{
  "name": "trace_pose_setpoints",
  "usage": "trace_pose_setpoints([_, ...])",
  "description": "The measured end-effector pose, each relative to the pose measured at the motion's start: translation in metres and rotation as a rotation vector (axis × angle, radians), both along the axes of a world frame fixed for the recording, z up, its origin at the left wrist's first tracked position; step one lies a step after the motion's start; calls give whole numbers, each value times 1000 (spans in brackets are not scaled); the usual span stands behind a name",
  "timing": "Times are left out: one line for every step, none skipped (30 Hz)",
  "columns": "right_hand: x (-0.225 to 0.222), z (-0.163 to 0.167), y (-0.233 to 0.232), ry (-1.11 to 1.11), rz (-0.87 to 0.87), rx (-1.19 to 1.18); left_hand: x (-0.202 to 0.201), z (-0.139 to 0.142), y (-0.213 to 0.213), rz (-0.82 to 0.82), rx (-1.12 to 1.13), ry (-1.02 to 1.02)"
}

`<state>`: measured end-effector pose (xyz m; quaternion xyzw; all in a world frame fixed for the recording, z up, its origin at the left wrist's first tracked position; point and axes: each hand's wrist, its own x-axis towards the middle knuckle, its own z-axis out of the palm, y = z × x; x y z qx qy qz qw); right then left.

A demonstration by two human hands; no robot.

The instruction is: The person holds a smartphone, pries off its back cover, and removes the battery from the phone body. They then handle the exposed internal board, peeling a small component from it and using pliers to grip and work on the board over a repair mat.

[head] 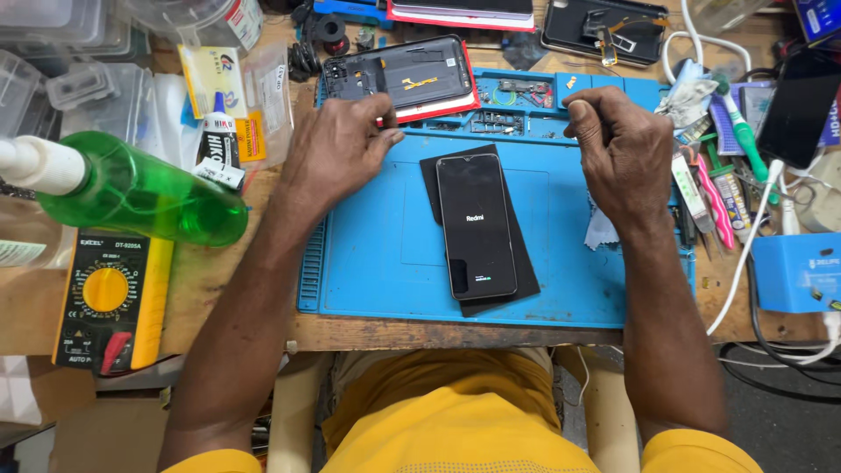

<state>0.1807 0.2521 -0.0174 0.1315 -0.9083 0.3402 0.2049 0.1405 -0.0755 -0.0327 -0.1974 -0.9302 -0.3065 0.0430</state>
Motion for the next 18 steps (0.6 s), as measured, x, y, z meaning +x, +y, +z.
trace_pose_setpoints([0,0,0,-5,27,22,2,1,1,-47,14,32])
trace_pose_setpoints([0,-1,-1,-14,55,44,4,2,3,-93,29,60])
trace_pose_setpoints([1,-2,-2,-25,82,67,7,3,5,-140,45,85])
trace_pose_setpoints([3,-3,-4,-42,103,119,9,3,7,-208,43,56])
trace_pose_setpoints([3,-5,-6,-58,125,173,10,3,9,-275,44,29])
trace_pose_setpoints([4,-5,-8,-72,149,227,12,3,12,-341,45,3])
trace_pose_setpoints([5,-4,-9,-64,166,222,13,2,14,-360,-10,-31])
trace_pose_setpoints([5,-3,-10,-53,182,217,14,2,16,-380,-65,-63])
trace_pose_setpoints([5,0,-11,-42,195,212,15,1,18,-402,-121,-93])
trace_pose_setpoints([5,2,-12,-137,177,220,16,0,20,-404,-128,-98])
trace_pose_setpoints([5,5,-13,-231,160,228,17,-1,22,-406,-135,-103])
trace_pose_setpoints([5,8,-14,-326,144,235,17,-2,24,-407,-142,-108])
trace_pose_setpoints([6,9,-16,-277,229,286,18,-3,25,-414,-131,-73])
trace_pose_setpoints([8,8,-19,-232,316,334,17,-5,26,-421,-121,-43])
trace_pose_setpoints([11,5,-24,-195,405,380,18,-6,26,-428,-108,-21])
trace_pose_setpoints([14,0,-30,-205,432,418,19,-7,26,-446,-97,-7])
trace_pose_setpoints([15,-7,-36,-206,461,458,18,-8,24,-460,-87,15])
trace_pose_setpoints([15,-13,-40,-208,489,495,18,-9,23,-475,-79,37])
